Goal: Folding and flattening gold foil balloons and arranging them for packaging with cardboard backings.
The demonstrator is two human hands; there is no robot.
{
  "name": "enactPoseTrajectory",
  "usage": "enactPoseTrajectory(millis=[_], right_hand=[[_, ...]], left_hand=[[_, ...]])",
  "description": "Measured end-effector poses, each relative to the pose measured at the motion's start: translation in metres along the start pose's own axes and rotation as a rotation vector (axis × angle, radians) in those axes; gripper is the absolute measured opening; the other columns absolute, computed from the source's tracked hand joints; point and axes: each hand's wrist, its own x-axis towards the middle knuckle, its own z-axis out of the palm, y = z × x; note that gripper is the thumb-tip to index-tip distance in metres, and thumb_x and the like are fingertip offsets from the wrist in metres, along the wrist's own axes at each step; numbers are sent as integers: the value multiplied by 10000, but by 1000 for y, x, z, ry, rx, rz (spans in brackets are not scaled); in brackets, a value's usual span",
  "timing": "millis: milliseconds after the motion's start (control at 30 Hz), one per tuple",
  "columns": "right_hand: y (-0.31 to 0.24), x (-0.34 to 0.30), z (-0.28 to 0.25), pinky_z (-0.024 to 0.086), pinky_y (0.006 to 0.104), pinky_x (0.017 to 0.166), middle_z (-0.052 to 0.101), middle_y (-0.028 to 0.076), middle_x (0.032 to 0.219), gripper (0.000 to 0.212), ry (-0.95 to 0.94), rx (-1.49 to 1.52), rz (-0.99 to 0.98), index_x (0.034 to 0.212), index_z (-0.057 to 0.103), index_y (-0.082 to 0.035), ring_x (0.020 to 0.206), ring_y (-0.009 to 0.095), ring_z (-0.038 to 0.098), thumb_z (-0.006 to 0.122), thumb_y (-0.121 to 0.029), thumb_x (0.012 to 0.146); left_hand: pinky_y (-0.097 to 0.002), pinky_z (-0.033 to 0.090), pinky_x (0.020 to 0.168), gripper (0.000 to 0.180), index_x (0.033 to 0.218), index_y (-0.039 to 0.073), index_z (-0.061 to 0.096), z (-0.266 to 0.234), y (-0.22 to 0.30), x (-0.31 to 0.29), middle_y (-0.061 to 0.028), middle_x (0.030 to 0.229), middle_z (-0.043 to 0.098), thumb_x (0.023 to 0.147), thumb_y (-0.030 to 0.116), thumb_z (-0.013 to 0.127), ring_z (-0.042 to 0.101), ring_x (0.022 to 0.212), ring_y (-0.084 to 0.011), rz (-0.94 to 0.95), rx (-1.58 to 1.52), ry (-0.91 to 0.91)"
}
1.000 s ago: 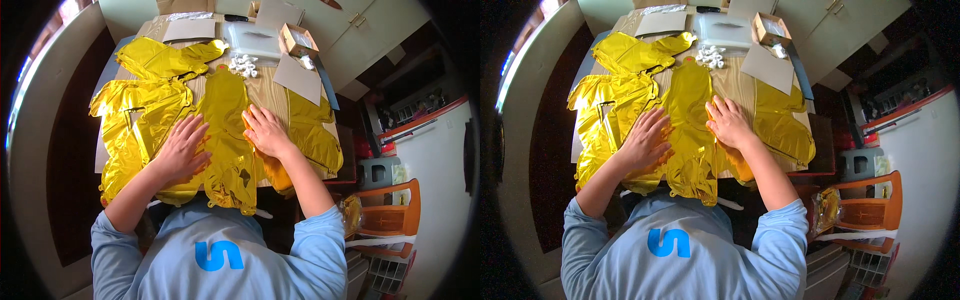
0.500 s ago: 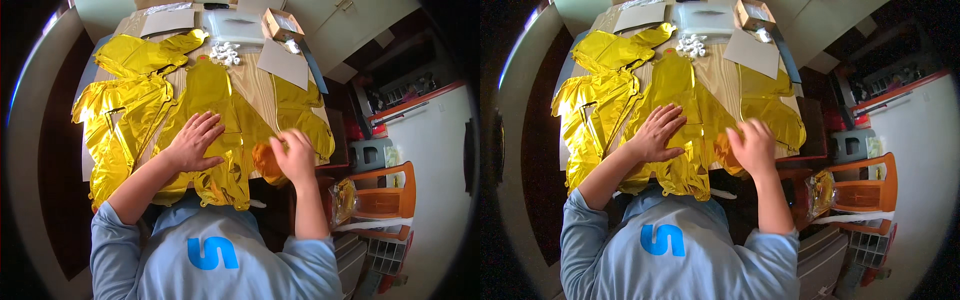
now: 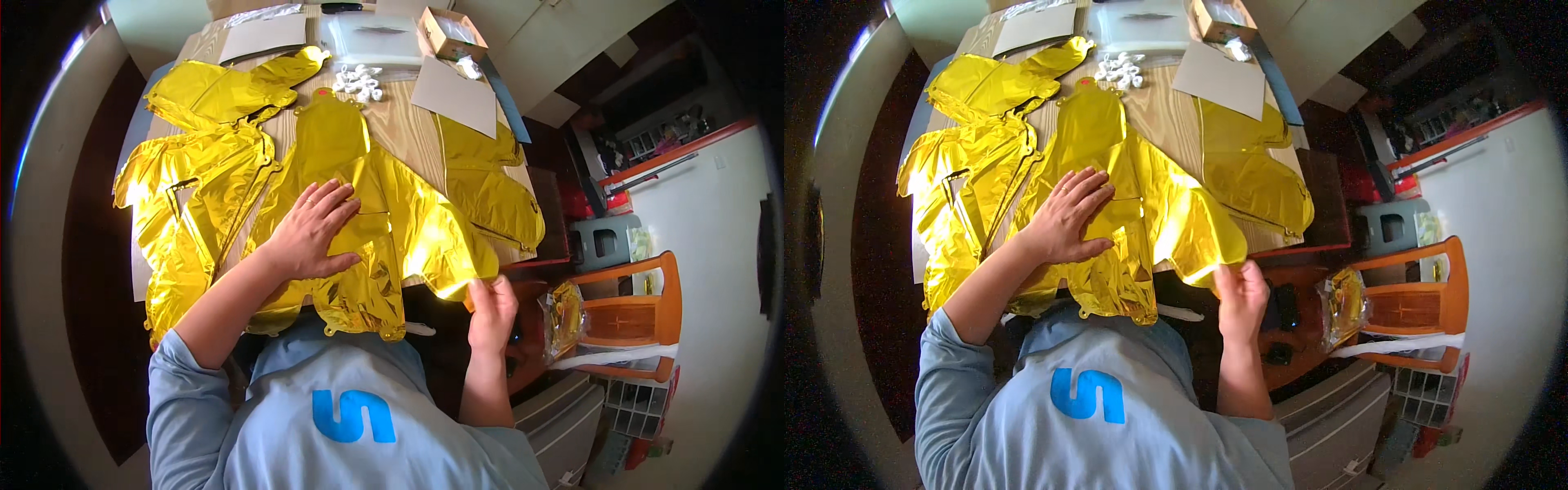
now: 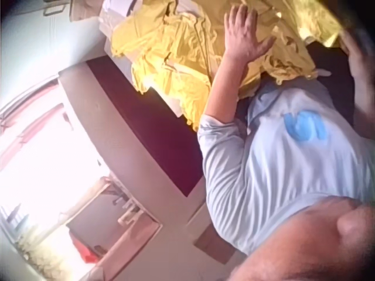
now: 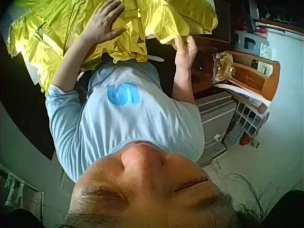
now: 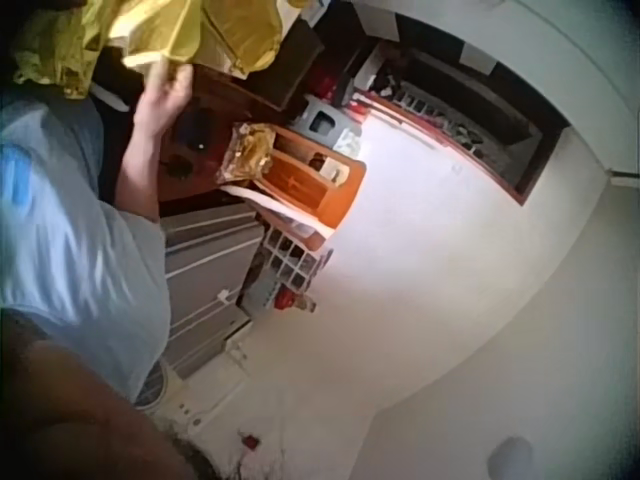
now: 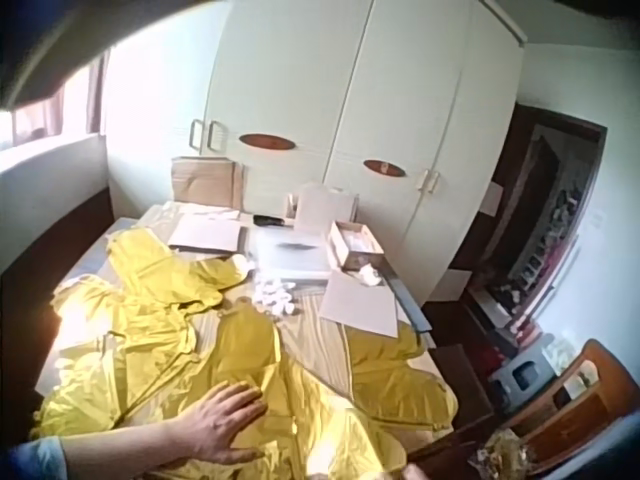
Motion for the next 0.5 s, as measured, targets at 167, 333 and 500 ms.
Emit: enactPoseTrajectory(millis=[167, 333, 500], right_hand=[[-34, 18, 72, 515, 410, 794, 675, 97, 859, 119, -500, -581, -613, 886, 653, -50, 812, 279, 656, 749, -120, 872], [-13, 26, 100, 455, 489, 1041, 714, 120, 996, 148, -895, -472, -614, 937, 673, -40, 972, 303, 679, 746, -156, 879], [-5, 72, 75, 566, 402, 867, 749, 138, 1060, 159, -722, -292, -458, 1035, 723, -28, 1006, 308, 708, 643, -157, 988]], left_hand=[[-519, 198, 1254, 912, 1487, 0, 438, 2, 0, 0, -205, 1573, 389, 817, 562, 699, 302, 1500, -388, 8, -9, 23], [-514, 163, 1268, 992, 1475, -51, 421, -1, -13, -4, -196, 1634, 286, 705, 448, 797, 226, 1541, -358, 99, 36, -69], [-520, 149, 1270, 798, 1451, -80, 427, 8, -14, -8, -207, 1630, 291, 739, 177, 680, 213, 1547, -365, 81, 46, -44]])
